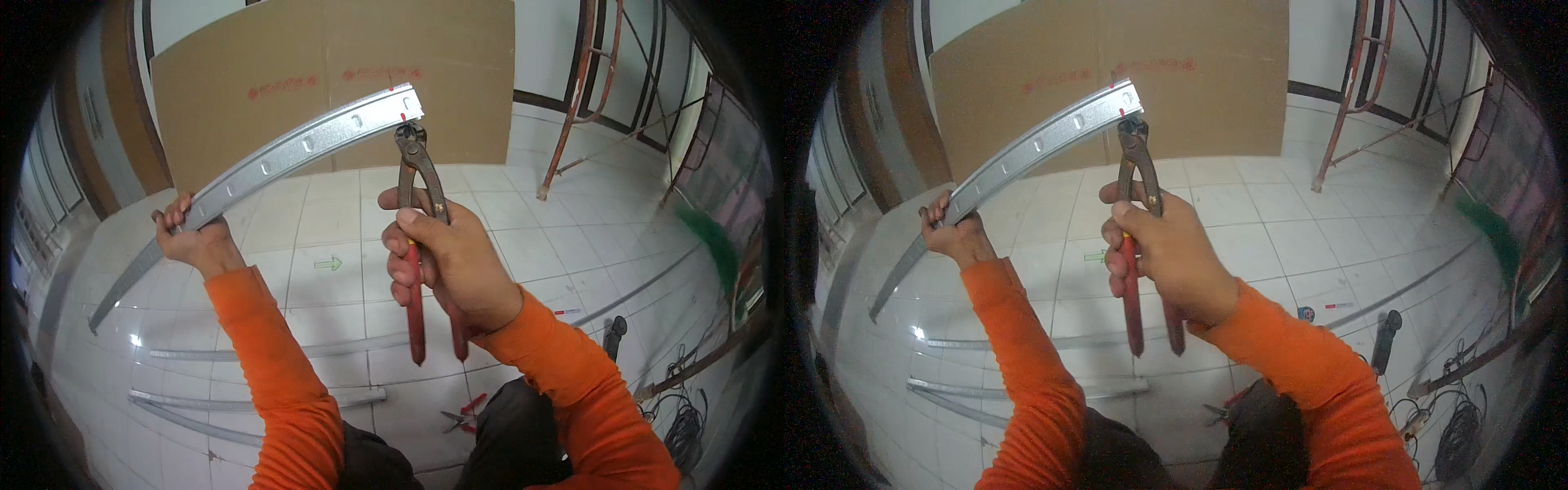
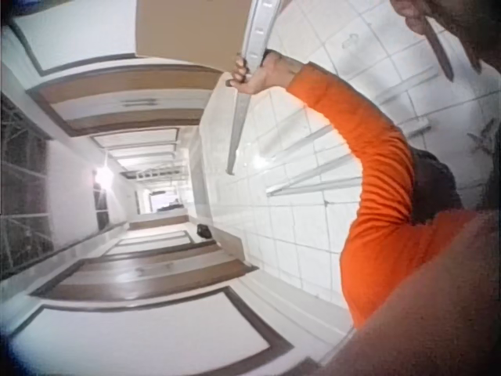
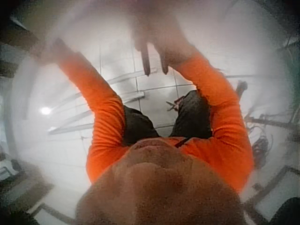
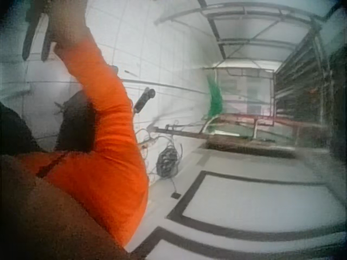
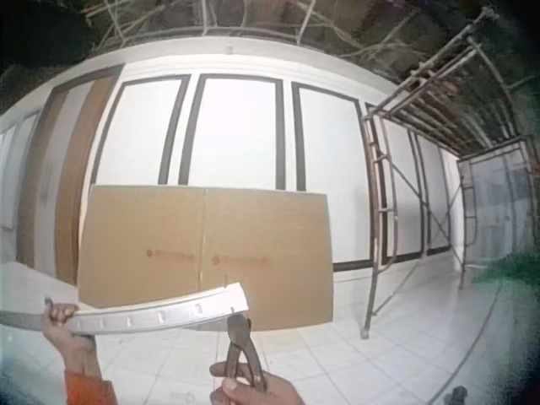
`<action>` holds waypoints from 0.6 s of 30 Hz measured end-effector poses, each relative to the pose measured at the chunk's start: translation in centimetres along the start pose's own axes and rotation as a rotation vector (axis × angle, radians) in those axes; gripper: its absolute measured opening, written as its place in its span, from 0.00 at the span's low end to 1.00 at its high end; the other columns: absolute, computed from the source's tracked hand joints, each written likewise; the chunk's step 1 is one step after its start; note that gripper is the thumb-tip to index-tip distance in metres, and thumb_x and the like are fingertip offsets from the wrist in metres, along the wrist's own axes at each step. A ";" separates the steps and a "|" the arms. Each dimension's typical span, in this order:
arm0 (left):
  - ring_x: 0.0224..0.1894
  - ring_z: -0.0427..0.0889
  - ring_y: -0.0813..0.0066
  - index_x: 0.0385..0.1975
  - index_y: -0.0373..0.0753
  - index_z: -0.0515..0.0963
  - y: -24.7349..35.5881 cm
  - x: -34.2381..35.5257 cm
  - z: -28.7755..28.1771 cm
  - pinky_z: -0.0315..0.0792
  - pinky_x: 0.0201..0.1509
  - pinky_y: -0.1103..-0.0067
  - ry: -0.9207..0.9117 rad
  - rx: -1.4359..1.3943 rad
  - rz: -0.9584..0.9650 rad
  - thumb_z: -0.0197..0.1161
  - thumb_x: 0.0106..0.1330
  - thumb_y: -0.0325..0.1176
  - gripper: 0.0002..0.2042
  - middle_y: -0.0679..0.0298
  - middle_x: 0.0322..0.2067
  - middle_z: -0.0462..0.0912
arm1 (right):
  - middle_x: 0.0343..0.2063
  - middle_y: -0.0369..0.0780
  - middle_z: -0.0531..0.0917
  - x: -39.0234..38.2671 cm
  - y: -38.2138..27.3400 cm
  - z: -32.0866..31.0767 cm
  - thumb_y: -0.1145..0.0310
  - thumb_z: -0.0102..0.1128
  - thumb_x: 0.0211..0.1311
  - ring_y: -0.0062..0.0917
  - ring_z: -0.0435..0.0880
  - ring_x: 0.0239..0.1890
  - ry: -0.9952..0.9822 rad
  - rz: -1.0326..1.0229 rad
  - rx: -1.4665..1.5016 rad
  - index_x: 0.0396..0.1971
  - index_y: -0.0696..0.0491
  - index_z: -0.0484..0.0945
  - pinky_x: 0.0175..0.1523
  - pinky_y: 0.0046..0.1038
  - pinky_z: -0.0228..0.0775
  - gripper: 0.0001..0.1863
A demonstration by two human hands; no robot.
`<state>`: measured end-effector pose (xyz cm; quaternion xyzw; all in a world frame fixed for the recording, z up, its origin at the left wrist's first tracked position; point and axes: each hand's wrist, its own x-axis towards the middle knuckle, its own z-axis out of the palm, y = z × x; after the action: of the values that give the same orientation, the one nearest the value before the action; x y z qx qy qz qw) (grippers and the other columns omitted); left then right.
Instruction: The person uses end-cutting pliers and shears to cut and trim metal studs, handling the studs one at a time and setting tools down on the floor between actions.
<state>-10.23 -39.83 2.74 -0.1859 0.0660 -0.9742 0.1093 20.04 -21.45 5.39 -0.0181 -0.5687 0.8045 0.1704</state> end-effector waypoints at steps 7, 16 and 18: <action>0.22 0.67 0.77 0.20 0.47 0.60 -0.3 -1.2 1.0 0.70 0.32 0.79 0.087 -0.014 0.000 0.49 0.68 0.30 0.12 0.72 0.16 0.62 | 0.24 0.36 0.72 2.0 3.3 2.4 0.70 0.43 0.74 0.18 0.75 0.20 0.133 -0.215 -0.055 0.55 0.61 0.65 0.22 0.23 0.72 0.15; 0.23 0.68 0.73 0.16 0.45 0.57 -0.6 -0.5 -0.7 0.71 0.37 0.77 0.154 0.031 -0.009 0.45 0.61 0.25 0.12 0.69 0.16 0.62 | 0.26 0.36 0.71 3.5 6.0 4.3 0.68 0.43 0.76 0.19 0.74 0.21 0.131 -0.380 0.046 0.59 0.62 0.61 0.24 0.23 0.74 0.18; 0.23 0.69 0.79 0.18 0.47 0.59 -1.1 -0.7 -1.1 0.72 0.36 0.81 0.132 0.037 0.009 0.48 0.66 0.29 0.13 0.73 0.16 0.63 | 0.26 0.36 0.71 3.6 6.3 4.9 0.69 0.42 0.76 0.19 0.74 0.21 0.148 -0.425 0.046 0.58 0.62 0.61 0.24 0.24 0.74 0.17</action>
<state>-10.19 -38.49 1.66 -0.1188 0.0561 -0.9849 0.1125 13.94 -26.73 1.95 0.0469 -0.5273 0.7598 0.3775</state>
